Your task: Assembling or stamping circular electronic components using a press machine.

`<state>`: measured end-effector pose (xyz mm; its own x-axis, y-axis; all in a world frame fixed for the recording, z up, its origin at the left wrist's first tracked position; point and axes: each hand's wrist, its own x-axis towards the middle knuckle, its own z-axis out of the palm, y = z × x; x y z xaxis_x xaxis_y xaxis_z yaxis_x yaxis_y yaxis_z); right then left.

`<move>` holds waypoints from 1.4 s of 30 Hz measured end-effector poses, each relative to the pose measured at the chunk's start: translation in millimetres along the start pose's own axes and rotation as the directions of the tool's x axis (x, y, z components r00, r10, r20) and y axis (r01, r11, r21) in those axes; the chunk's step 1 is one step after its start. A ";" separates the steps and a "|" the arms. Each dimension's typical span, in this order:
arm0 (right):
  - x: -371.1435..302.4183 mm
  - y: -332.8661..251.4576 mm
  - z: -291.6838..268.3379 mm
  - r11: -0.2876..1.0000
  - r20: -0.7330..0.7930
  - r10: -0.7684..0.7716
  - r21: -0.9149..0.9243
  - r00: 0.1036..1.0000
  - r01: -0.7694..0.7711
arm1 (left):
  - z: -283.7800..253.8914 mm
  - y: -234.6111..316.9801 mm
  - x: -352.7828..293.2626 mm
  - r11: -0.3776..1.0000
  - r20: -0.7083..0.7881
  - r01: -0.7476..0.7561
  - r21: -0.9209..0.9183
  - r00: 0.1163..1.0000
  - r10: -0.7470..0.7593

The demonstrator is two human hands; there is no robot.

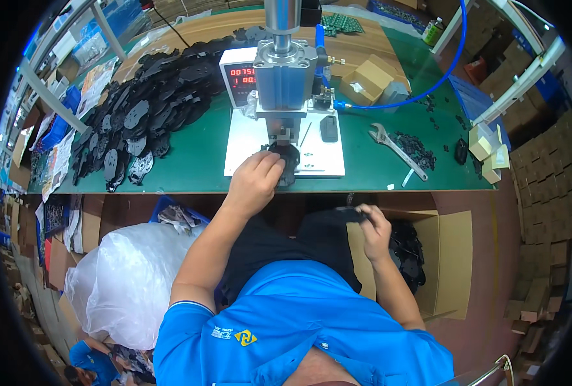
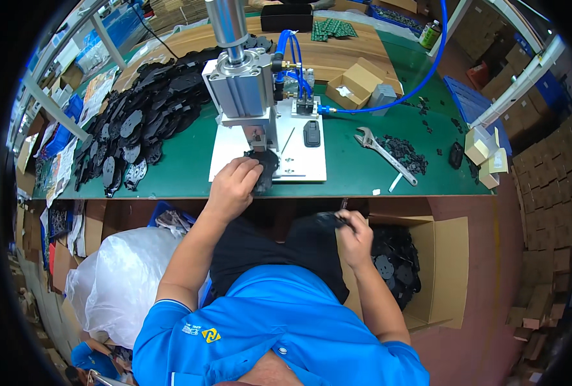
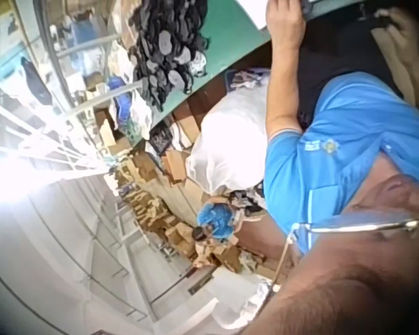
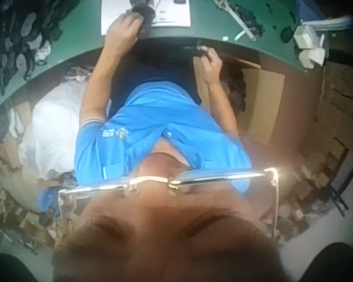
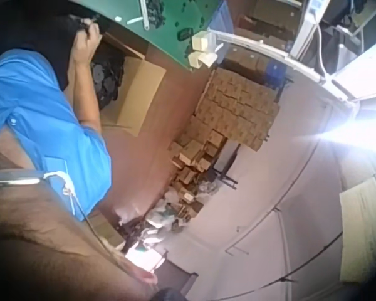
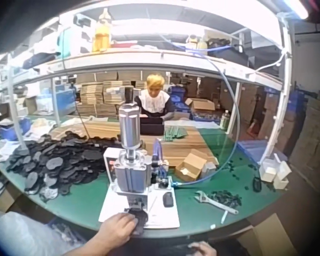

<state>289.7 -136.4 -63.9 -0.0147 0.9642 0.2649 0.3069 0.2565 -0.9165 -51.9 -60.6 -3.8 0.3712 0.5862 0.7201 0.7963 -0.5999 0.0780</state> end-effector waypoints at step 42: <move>118.8 -11.3 129.9 0.750 0.114 -0.606 -0.248 0.787 0.613 | -30.1 -65.2 -34.2 0.846 0.163 0.467 -0.259 0.884 -0.438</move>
<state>160.9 -16.0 -61.0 -0.3062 0.6115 0.7295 0.4570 0.7667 -0.4509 -130.8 -57.9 -12.8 0.0573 0.8696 0.4904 0.7225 -0.3751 0.5808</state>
